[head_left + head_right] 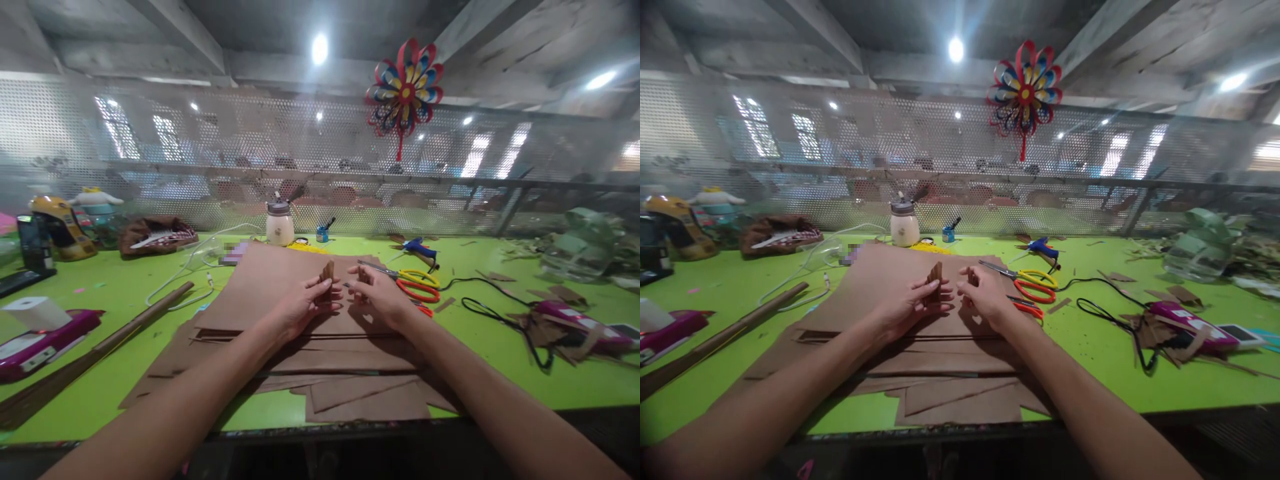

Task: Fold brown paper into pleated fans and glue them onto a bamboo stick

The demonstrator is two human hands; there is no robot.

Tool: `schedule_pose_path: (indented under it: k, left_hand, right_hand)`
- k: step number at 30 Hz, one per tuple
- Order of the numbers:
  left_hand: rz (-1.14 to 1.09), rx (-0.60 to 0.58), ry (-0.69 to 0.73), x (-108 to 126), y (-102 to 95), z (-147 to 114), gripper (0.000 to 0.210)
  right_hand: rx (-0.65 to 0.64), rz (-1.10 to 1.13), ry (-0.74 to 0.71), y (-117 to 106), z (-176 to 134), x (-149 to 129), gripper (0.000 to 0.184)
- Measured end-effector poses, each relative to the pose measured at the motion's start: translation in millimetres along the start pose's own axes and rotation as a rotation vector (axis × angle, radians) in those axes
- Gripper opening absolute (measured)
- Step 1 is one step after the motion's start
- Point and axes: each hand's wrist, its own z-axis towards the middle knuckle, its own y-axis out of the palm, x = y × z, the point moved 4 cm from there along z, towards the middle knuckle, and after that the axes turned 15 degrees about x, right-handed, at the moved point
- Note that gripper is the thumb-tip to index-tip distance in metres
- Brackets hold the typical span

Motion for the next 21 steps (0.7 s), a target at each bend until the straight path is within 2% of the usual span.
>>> schedule_pose_path:
  k: [5, 8, 11, 13, 17, 21]
  left_hand:
    - [0.004, 0.028, 0.012, -2, -2.3, 4, 0.025]
    - [0.015, 0.113, 0.033, -1, -6.4, 8, 0.02]
    - [0.015, 0.202, 0.03, 2, -11.1, 9, 0.016]
    - [0.014, 0.245, 0.028, 5, -13.5, 9, 0.014]
    - [0.007, 0.269, 0.047, 8, -16.3, 10, 0.013]
    - [-0.003, 0.276, 0.075, 7, -18.9, 14, 0.014]
  right_hand:
    - [-0.004, -0.092, -0.041, -9, 12, 8, 0.044]
    - [-0.037, -0.118, -0.046, -12, 19, 18, 0.049]
    - [-0.052, -0.146, -0.066, -16, 27, 26, 0.046]
    - [-0.051, -0.208, -0.127, -18, 30, 28, 0.043]
    - [-0.003, -0.407, -0.345, -21, 29, 20, 0.028]
    - [-0.015, -0.592, -0.486, -13, 19, 12, 0.019]
